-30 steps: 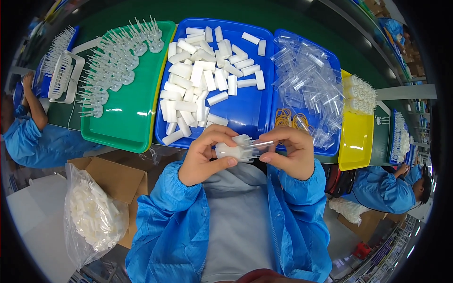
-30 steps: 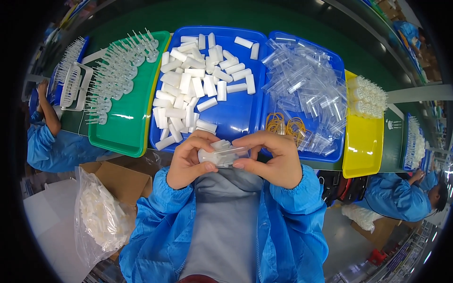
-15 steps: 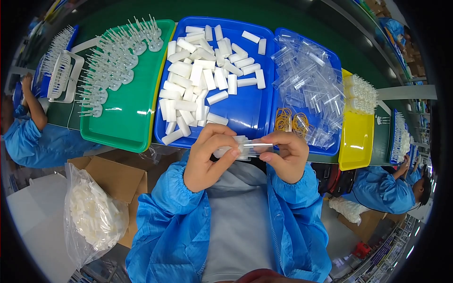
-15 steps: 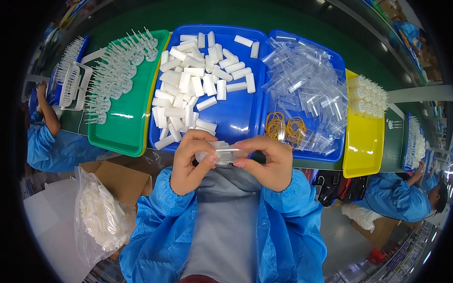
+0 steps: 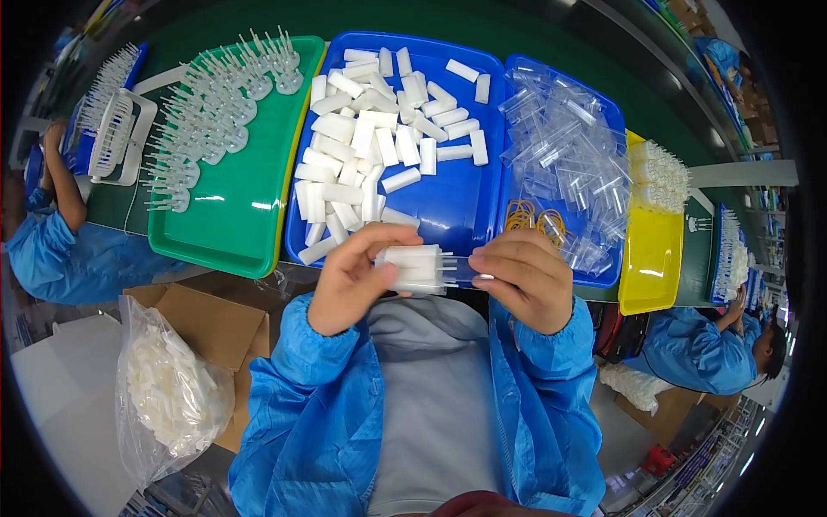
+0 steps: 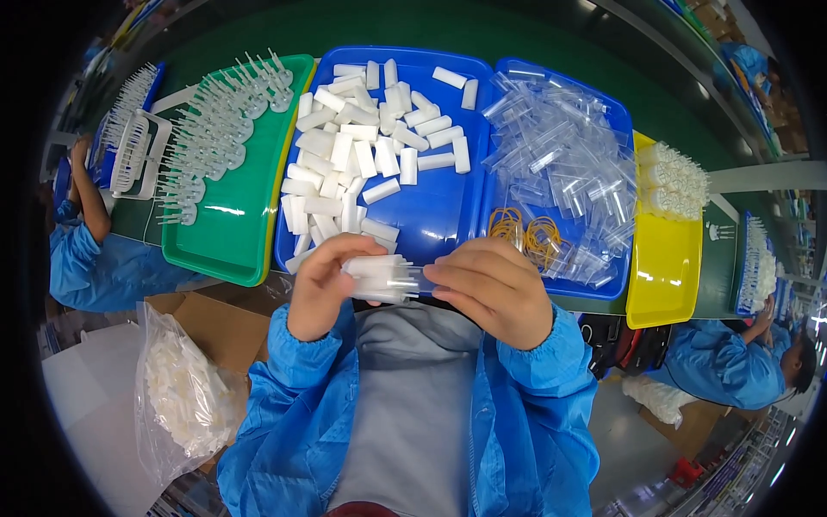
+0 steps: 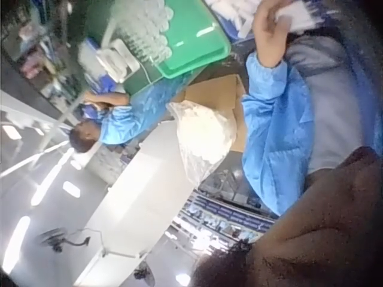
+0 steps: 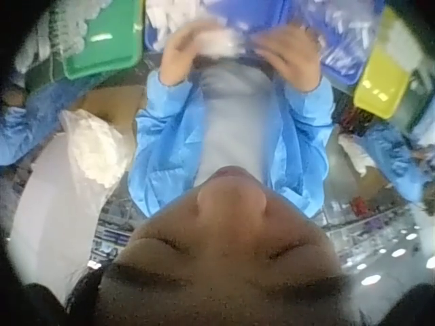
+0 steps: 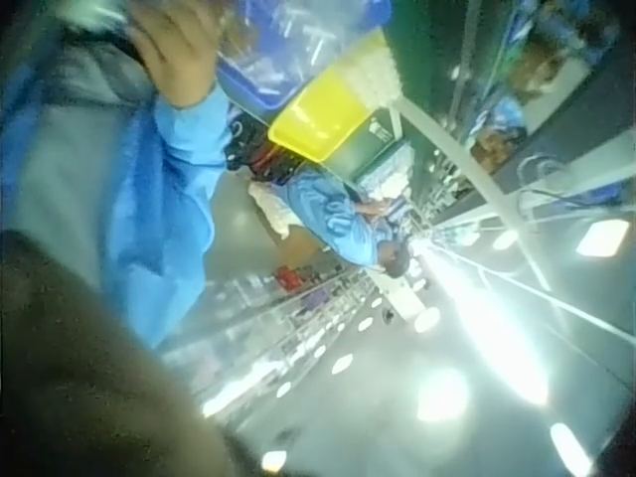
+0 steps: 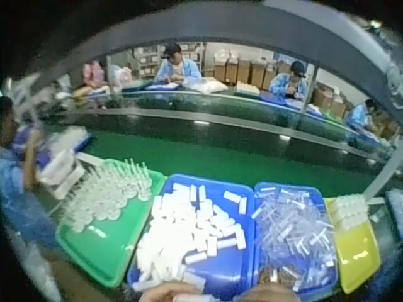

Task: The person assembles parts by inserting white rectangular pieces onto the prongs of a plastic base, sliding clear plastic sleeves over each piece, securing the assembly with a rubber band, and placing the finished unit onto a tray.

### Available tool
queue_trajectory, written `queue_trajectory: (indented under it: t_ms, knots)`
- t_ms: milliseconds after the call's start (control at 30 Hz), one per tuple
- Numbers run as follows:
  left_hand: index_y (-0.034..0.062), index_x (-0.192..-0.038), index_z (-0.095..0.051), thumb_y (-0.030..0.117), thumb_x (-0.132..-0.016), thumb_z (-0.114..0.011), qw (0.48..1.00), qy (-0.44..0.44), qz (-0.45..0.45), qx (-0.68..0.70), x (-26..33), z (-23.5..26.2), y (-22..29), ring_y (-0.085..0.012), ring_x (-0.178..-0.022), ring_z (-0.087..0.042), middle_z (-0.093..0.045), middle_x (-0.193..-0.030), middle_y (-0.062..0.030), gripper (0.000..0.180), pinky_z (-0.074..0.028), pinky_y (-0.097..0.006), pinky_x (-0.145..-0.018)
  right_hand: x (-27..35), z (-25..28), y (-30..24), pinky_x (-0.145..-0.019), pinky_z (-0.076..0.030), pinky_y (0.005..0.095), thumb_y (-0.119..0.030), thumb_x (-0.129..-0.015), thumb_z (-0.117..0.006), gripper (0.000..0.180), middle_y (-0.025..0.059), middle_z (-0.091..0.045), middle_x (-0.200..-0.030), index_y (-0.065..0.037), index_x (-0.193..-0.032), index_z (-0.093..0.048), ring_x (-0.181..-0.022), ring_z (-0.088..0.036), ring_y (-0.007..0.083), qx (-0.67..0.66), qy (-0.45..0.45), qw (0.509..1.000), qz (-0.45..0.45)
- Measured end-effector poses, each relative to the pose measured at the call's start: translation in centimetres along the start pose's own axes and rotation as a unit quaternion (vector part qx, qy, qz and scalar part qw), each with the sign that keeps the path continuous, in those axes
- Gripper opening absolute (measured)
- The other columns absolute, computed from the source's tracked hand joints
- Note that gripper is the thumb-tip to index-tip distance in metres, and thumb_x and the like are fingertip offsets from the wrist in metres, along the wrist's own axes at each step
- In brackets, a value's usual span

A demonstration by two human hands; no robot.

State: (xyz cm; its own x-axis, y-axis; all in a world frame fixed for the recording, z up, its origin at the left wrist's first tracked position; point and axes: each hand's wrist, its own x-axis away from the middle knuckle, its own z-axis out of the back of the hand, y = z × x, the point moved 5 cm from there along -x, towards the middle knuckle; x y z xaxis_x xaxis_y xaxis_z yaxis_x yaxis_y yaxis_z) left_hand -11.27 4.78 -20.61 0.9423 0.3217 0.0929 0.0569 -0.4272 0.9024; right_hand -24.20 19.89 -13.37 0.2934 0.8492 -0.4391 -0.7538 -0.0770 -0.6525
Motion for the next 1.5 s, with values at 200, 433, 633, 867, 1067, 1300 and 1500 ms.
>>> queue_trajectory:
  t_ms: [200,433,633,867,1067,1300,1500]
  knots:
    - [0.0006,-0.123,-0.054,0.043,-0.088,-0.06,0.974,-0.077,0.047,0.206,0.0,1.2,-2.3,-0.0195,-0.095,-0.061,-0.055,-0.115,-0.0085,0.055,-0.053,-0.027,-0.067,-0.1,-0.7,-0.6,-0.075,-0.052,0.0339,-0.006,-0.066,-0.075,0.03,0.0093,-0.066,-0.095,-0.001,-0.095,-0.069,-0.09,-0.063,0.026,0.024,0.038,0.998,0.044]
    - [0.0027,-0.112,-0.059,0.049,-0.084,-0.062,0.962,-0.08,0.055,0.255,0.7,-1.0,-3.8,-0.0122,-0.078,-0.057,-0.047,-0.107,-0.0037,0.054,-0.045,-0.02,-0.049,-0.4,-2.3,-2.1,-0.071,-0.055,0.0322,-0.007,-0.064,-0.076,0.034,0.012,-0.066,-0.091,0.001,-0.096,-0.067,-0.085,-0.064,0.0257,0.03,0.036,0.991,0.124]
    - [0.0032,-0.107,-0.058,0.046,-0.087,-0.06,0.953,-0.101,0.059,0.278,0.4,-2.1,-2.9,-0.0089,-0.07,-0.055,-0.045,-0.097,-0.0035,0.047,-0.045,-0.018,-0.044,0.1,-2.2,-1.2,-0.071,-0.055,0.0324,-0.009,-0.065,-0.076,0.035,0.0121,-0.066,-0.09,0.002,-0.097,-0.066,-0.085,-0.065,0.0257,0.017,0.032,0.994,0.106]
    - [0.0038,-0.1,-0.056,0.039,-0.09,-0.059,0.945,-0.14,0.086,0.282,-0.3,-2.3,-3.1,-0.0176,-0.091,-0.058,-0.04,-0.106,-0.0083,0.036,-0.058,-0.026,-0.06,0.0,0.4,-0.3,-0.075,-0.049,0.0391,-0.014,-0.073,-0.072,0.032,0.0123,-0.065,-0.1,-0.001,-0.102,-0.066,-0.089,-0.062,0.03,-0.084,-0.076,0.991,0.075]
    - [0.0062,-0.104,-0.053,0.015,-0.086,-0.065,0.968,-0.158,0.057,0.187,0.0,-0.9,-1.5,-0.0208,-0.098,-0.055,-0.039,-0.111,-0.0092,0.023,-0.058,-0.027,-0.063,3.0,4.3,4.9,-0.076,-0.046,0.0379,-0.011,-0.074,-0.069,0.027,0.0121,-0.063,-0.096,-0.005,-0.1,-0.066,-0.085,-0.057,0.0309,0.277,0.037,0.941,-0.191]
    - [0.0065,-0.115,-0.049,-0.001,-0.08,-0.065,0.988,-0.092,0.077,0.101,-0.3,-0.6,-1.4,-0.017,-0.097,-0.055,-0.041,-0.116,-0.0068,0.039,-0.055,-0.024,-0.06,4.7,4.2,7.6,-0.073,-0.044,0.0386,-0.008,-0.074,-0.068,0.026,0.0115,-0.061,-0.086,-0.003,-0.1,-0.064,-0.081,-0.054,0.0303,0.303,-0.02,0.913,-0.274]
    - [0.0039,-0.125,-0.046,-0.004,-0.08,-0.064,0.984,-0.109,0.087,0.108,-0.2,-0.8,-1.0,-0.0219,-0.11,-0.054,-0.041,-0.122,-0.0069,0.048,-0.058,-0.029,-0.07,3.6,5.0,6.7,-0.072,-0.043,0.0354,-0.006,-0.074,-0.07,0.027,0.0098,-0.062,-0.083,-0.004,-0.1,-0.064,-0.078,-0.055,0.0263,0.312,0.077,0.934,-0.155]
